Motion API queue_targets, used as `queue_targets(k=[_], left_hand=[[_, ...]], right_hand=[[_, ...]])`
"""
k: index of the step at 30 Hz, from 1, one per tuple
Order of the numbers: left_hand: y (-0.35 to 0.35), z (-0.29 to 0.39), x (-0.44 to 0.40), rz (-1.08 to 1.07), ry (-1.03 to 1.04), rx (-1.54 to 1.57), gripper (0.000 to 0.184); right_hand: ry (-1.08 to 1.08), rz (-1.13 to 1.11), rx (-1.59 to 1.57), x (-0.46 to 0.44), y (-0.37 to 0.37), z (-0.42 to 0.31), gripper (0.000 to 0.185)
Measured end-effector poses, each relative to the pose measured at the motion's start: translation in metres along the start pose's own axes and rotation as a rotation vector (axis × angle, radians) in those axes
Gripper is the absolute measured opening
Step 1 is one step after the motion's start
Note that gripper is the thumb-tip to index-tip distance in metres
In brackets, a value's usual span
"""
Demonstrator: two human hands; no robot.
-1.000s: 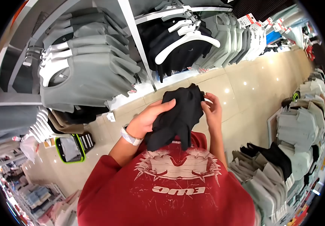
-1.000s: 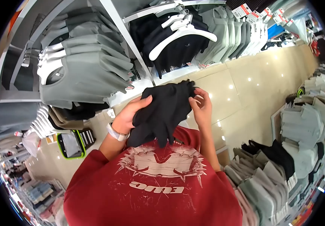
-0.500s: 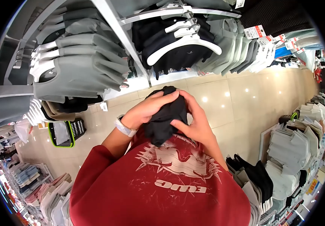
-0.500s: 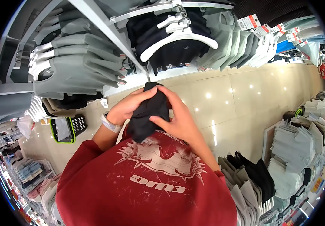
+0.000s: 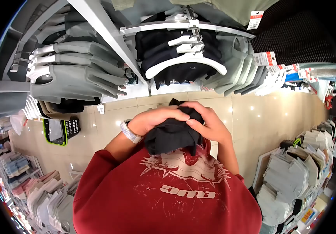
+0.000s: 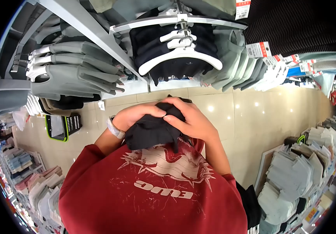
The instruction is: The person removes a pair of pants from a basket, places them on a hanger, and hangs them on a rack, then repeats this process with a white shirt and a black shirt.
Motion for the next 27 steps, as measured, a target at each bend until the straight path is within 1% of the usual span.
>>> queue_targets(k=[1,2,3,4,5,6,7,8,9,10,11,12,13,14,15,17,18,19,20,21,22,23,25,26,27], left_hand=[[0.005,0.004,0.0,0.001,0.017,0.05,0.05],[0.01,0.009,0.002,0.046,0.121,-0.002,0.04],[0.005,0.007,-0.002,0.059,0.134,0.005,0.04],[0.001,0.005,-0.006,-0.02,0.196,-0.062,0.041],[-0.001,0.003,-0.009,-0.097,0.26,-0.13,0.041],[0.004,0.01,-0.009,-0.104,0.325,-0.211,0.04],[0.002,0.011,-0.009,-0.084,0.343,-0.199,0.04],[0.002,0.01,-0.009,-0.115,0.345,-0.329,0.037],[0.007,0.01,-0.009,-0.144,0.342,-0.462,0.034],[0.016,0.011,-0.011,-0.171,0.436,-0.389,0.026],[0.023,0.008,-0.013,-0.15,0.449,-0.38,0.026],[0.028,0.008,-0.013,-0.018,0.47,-0.329,0.028],[0.031,0.005,-0.014,0.112,0.486,-0.276,0.03],[0.033,0.0,-0.017,0.165,0.549,-0.226,0.03],[0.037,-0.002,-0.018,0.178,0.557,-0.223,0.03],[0.038,-0.002,-0.018,0.344,0.615,-0.12,0.033],[0.037,-0.004,-0.02,0.397,0.605,-0.033,0.04],[0.04,-0.005,-0.02,0.41,0.613,-0.022,0.04],[0.046,-0.003,-0.019,0.361,0.68,0.01,0.043],[0.05,0.0,-0.017,0.309,0.747,0.038,0.046],[0.057,0.003,-0.017,0.148,0.792,0.075,0.042],[0.061,0.003,-0.018,0.152,0.795,0.083,0.042],[0.08,0.011,-0.016,0.119,0.831,0.049,0.045],[0.086,0.014,-0.019,0.108,0.822,0.044,0.043],[0.091,0.016,-0.022,0.106,0.827,0.04,0.043]], right_hand=[[-0.012,-0.013,0.001,0.0,-0.005,0.002,0.032],[-0.003,0.034,0.015,0.002,-0.015,0.006,0.026],[0.012,0.077,0.027,0.003,-0.023,0.008,0.021],[-0.034,0.174,0.054,0.003,-0.032,0.007,0.016],[-0.009,0.224,0.073,0.005,-0.042,0.006,0.015],[0.004,0.267,0.04,0.007,-0.053,0.01,0.017],[0.021,0.309,0.004,0.012,-0.063,0.015,0.019],[0.025,0.354,-0.077,0.015,-0.07,0.02,0.025],[0.072,0.349,-0.151,0.016,-0.077,0.02,0.025],[0.066,0.369,-0.222,0.016,-0.082,0.021,0.025],[0.066,0.389,-0.293,0.016,-0.086,0.022,0.027],[0.038,0.372,-0.303,0.016,-0.09,0.021,0.032],[0.045,0.35,-0.308,0.018,-0.094,0.024,0.032],[0.049,0.33,-0.316,0.02,-0.098,0.029,0.034],[0.048,0.312,-0.323,0.022,-0.104,0.034,0.037],[0.055,0.279,-0.367,0.031,-0.116,0.059,0.038],[0.016,0.247,-0.401,0.032,-0.12,0.063,0.039],[-0.019,0.213,-0.435,0.036,-0.124,0.067,0.04],[-0.013,0.195,-0.436,0.04,-0.129,0.071,0.04],[0.003,0.169,-0.523,0.04,-0.132,0.069,0.038],[0.022,0.148,-0.608,0.042,-0.136,0.068,0.038],[0.029,0.141,-0.608,0.044,-0.143,0.067,0.038],[-0.011,-0.126,-0.499,0.047,-0.15,0.059,0.04],[0.047,-0.119,-0.447,0.054,-0.153,0.059,0.044],[-0.014,-0.121,-0.42,0.057,-0.15,0.048,0.044]])
Point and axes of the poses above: each hand's wrist, its own x-axis away from the middle knuckle, its own y-axis out of the palm, z = x × y, the point moved 5 cm from there along -x, towards the middle knuckle, and after that the axes turned 6 degrees about -x, right-handed, at the moved point
